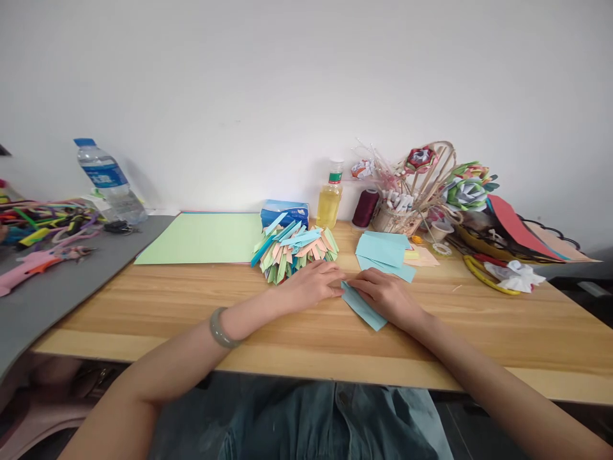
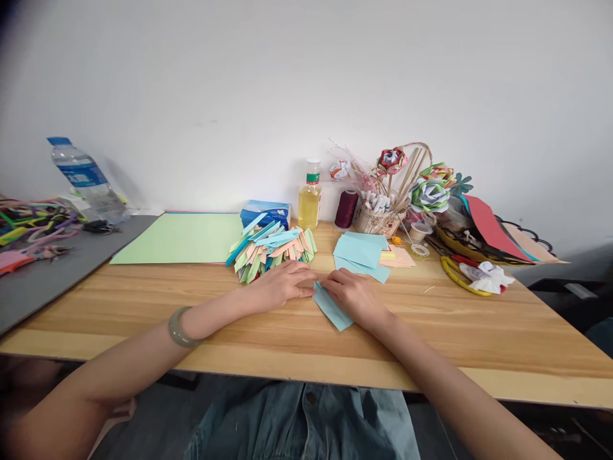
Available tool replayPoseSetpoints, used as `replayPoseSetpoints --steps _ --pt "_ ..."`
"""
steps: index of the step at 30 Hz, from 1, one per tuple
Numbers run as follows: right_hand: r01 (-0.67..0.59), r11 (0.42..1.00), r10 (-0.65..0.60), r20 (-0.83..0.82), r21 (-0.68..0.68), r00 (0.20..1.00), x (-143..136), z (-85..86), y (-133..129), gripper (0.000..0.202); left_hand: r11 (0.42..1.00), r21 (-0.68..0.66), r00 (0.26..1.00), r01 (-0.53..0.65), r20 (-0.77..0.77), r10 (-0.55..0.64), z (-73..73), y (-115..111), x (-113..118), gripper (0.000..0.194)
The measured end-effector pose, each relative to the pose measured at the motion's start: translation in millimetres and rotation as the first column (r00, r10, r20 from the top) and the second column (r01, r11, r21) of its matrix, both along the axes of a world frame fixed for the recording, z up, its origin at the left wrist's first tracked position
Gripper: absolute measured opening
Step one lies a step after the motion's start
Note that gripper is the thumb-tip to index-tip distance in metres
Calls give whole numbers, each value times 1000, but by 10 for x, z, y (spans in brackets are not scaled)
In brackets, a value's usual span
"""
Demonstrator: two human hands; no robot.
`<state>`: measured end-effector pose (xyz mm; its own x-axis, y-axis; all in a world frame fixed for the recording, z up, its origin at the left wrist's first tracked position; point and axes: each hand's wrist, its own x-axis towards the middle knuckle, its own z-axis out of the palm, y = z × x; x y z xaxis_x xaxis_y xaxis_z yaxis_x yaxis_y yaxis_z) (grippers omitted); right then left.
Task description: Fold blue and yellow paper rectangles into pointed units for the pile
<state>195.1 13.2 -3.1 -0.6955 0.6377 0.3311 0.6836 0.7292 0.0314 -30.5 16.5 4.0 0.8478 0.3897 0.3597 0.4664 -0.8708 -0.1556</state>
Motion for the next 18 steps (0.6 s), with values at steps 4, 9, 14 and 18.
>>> replayPoseSetpoints --steps 4,9,14,18 --pt "-58 998 57 38 39 998 28 -10 2 28 995 -91 998 28 -49 -32 3 27 -12 28" --pt "-99 991 92 74 85 993 26 13 3 28 984 -178 996 -2 -92 -14 22 28 -27 37" --pt "-151 977 151 10 153 988 6 11 17 26 976 -218 995 -9 -101 -13 12 38 -24 43" --pt "-165 974 167 0 155 986 5 8 23 25 969 -246 995 -13 -101 -13 -3 51 -20 44"
